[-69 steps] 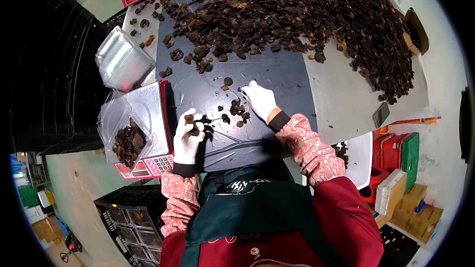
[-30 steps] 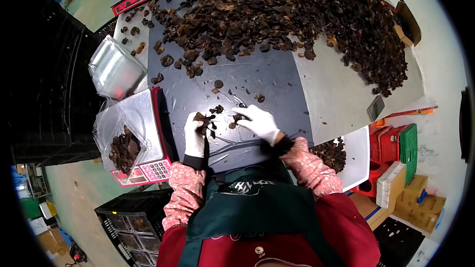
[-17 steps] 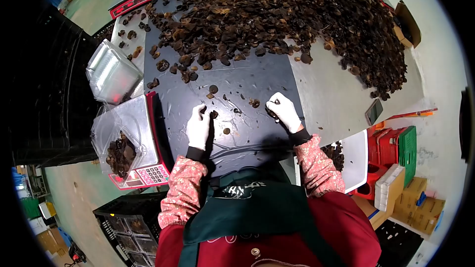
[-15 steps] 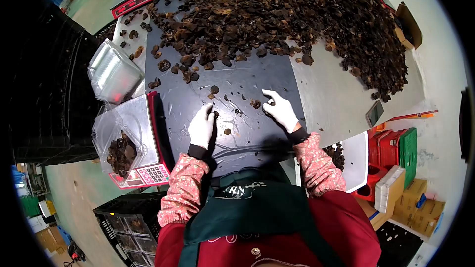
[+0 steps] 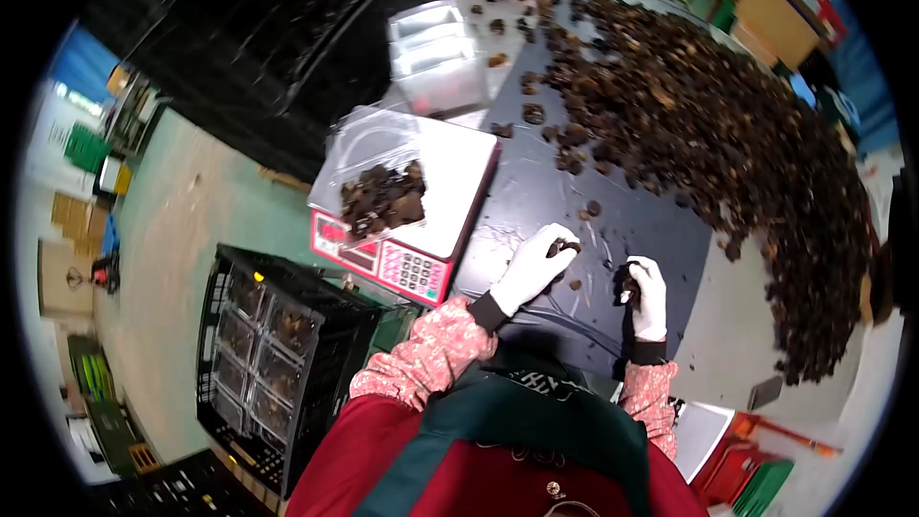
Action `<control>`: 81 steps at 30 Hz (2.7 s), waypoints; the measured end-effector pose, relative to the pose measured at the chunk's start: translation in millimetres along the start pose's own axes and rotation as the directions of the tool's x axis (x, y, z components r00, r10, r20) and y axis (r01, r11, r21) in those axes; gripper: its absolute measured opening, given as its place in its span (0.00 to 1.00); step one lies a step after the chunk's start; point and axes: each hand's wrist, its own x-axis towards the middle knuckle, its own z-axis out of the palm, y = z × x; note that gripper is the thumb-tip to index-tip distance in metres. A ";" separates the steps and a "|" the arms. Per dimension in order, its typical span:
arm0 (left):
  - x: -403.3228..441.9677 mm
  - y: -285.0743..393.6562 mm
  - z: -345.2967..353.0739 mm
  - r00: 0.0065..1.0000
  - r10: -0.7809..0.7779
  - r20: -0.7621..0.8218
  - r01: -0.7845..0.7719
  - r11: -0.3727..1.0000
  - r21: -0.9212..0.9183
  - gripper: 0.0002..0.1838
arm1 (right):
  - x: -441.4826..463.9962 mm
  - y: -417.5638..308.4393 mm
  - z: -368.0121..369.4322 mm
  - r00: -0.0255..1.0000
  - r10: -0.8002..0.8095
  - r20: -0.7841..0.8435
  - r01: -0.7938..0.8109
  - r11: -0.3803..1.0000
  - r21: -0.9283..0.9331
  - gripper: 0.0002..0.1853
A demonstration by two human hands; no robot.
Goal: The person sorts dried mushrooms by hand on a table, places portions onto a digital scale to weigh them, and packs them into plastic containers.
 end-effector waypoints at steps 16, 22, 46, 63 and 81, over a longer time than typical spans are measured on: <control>-48.4 17.4 -239.9 0.732 0.533 -0.425 0.032 0.596 0.802 0.13 | -1.3 -37.8 379.8 0.418 -0.356 0.836 0.908 0.184 -0.375 0.16; -51.3 14.1 -243.7 0.856 0.419 -0.302 0.031 0.543 0.839 0.17 | -7.5 -27.9 358.8 0.513 -0.504 0.695 0.817 0.534 -0.217 0.25; -52.9 -88.0 134.9 0.932 0.168 0.320 -0.361 0.427 0.829 0.36 | -29.4 35.0 -0.2 0.751 -0.491 0.442 0.393 -0.207 -0.896 0.09; 48.8 -80.5 59.6 0.965 -0.262 -0.005 0.246 0.912 -0.330 0.11 | -11.7 -44.0 -29.6 0.882 -0.360 0.304 0.404 0.245 -0.881 0.19; 220.1 -79.4 -28.4 0.819 0.043 -0.572 0.542 0.270 0.796 0.25 | 238.3 -48.4 165.1 0.566 -0.265 0.781 0.748 -0.234 -0.621 0.13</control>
